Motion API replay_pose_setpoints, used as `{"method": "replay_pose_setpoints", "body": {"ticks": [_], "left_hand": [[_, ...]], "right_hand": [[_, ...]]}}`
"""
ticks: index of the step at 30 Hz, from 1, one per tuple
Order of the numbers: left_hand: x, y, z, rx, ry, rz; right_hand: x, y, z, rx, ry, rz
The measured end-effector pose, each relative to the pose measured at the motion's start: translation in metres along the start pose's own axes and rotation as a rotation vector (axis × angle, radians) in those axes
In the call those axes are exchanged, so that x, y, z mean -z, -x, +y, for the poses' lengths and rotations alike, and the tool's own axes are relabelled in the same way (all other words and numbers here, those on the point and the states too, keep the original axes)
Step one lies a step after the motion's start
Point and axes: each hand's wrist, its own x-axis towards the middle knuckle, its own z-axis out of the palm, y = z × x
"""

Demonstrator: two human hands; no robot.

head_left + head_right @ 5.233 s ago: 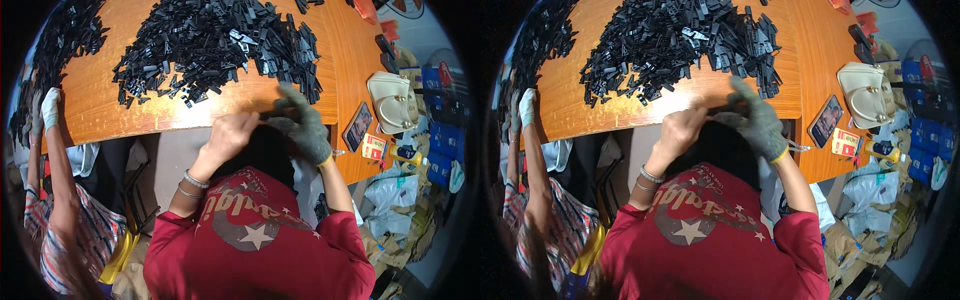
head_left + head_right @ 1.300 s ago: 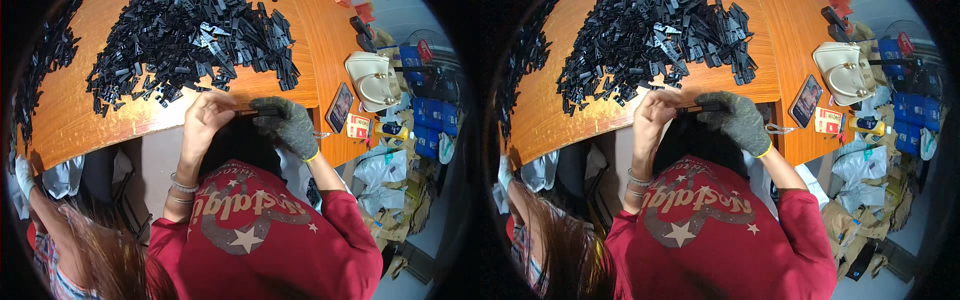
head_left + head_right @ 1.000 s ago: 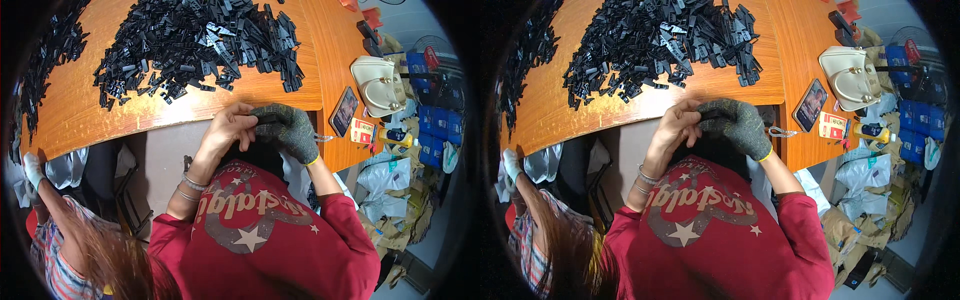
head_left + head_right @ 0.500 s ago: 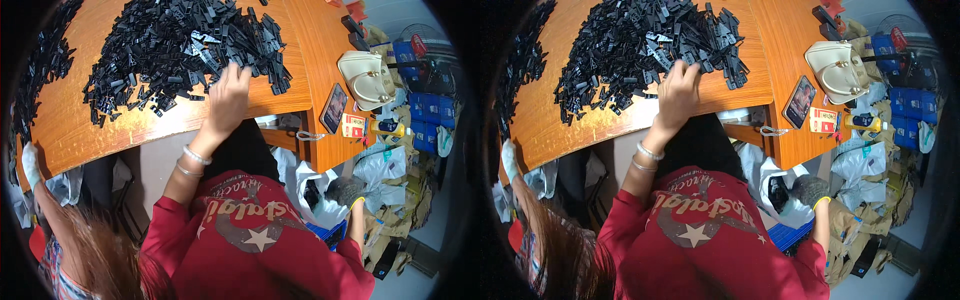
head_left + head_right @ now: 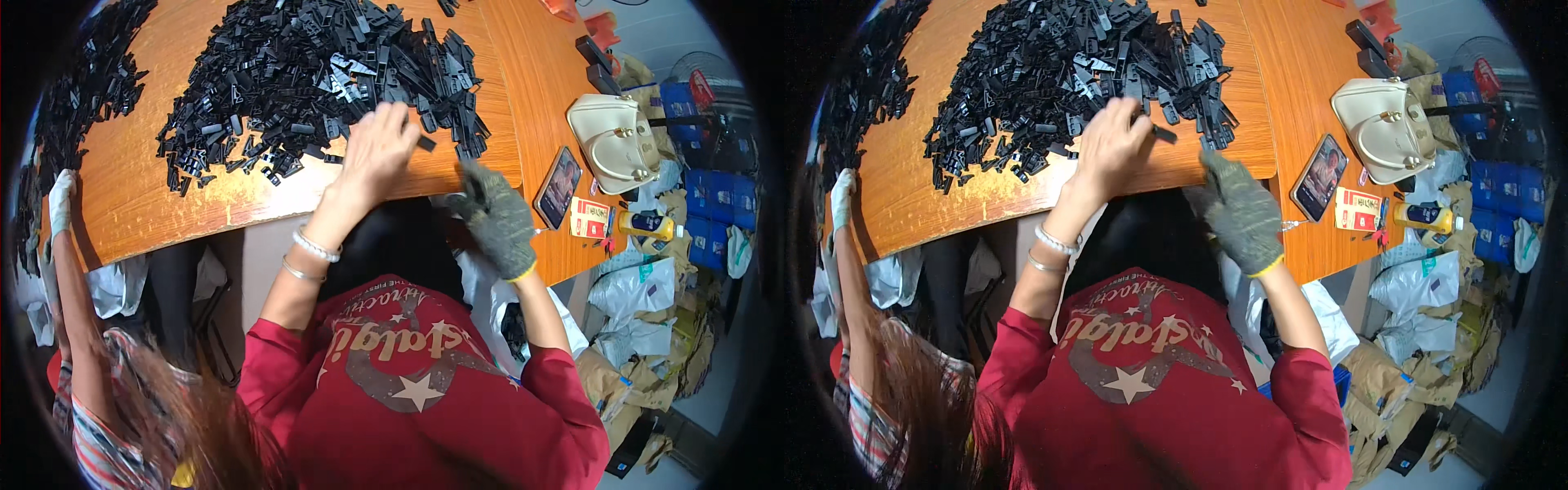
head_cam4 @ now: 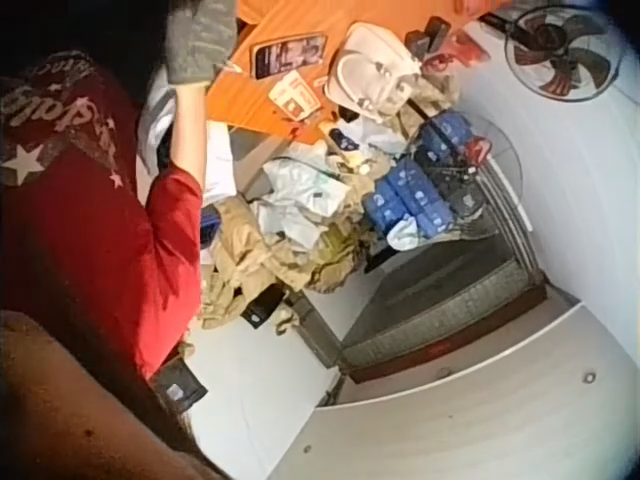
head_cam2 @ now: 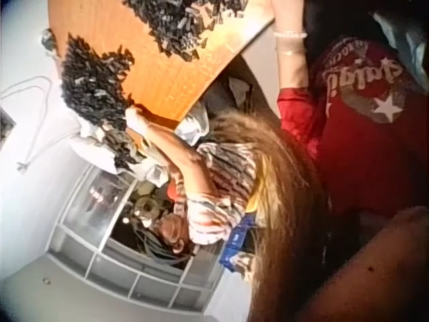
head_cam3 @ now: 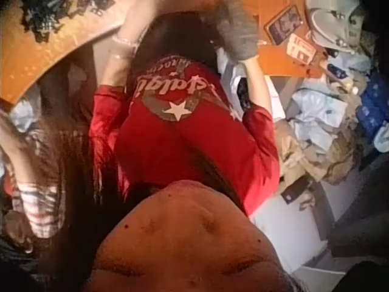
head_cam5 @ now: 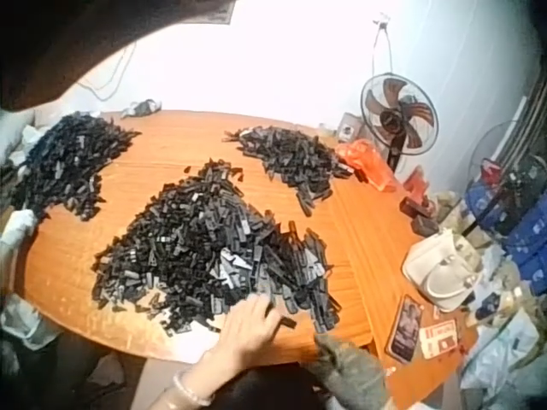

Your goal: The recorder is manually assembling two small black plastic components by snapping them together.

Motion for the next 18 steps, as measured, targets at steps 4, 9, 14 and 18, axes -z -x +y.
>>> {"method": "replay_pose_setpoints", "body": {"ticks": [4,9,14,18], "left_hand": [[0.012,0.032,0.033,0.019,0.300,-0.059],[0.022,0.065,0.042,0.370,0.323,0.218],[0.054,0.060,0.017,0.637,0.012,0.086],[0.054,0.063,0.015,0.590,0.164,-0.037]], "right_hand": [[-0.024,-0.017,0.000,0.212,-0.051,0.008],[-0.034,-0.017,0.000,0.232,-0.001,-0.183],[-0.024,-0.019,-0.015,-0.042,-0.210,-0.331],[-0.037,-0.018,-0.014,0.080,-0.335,-0.112]]}}
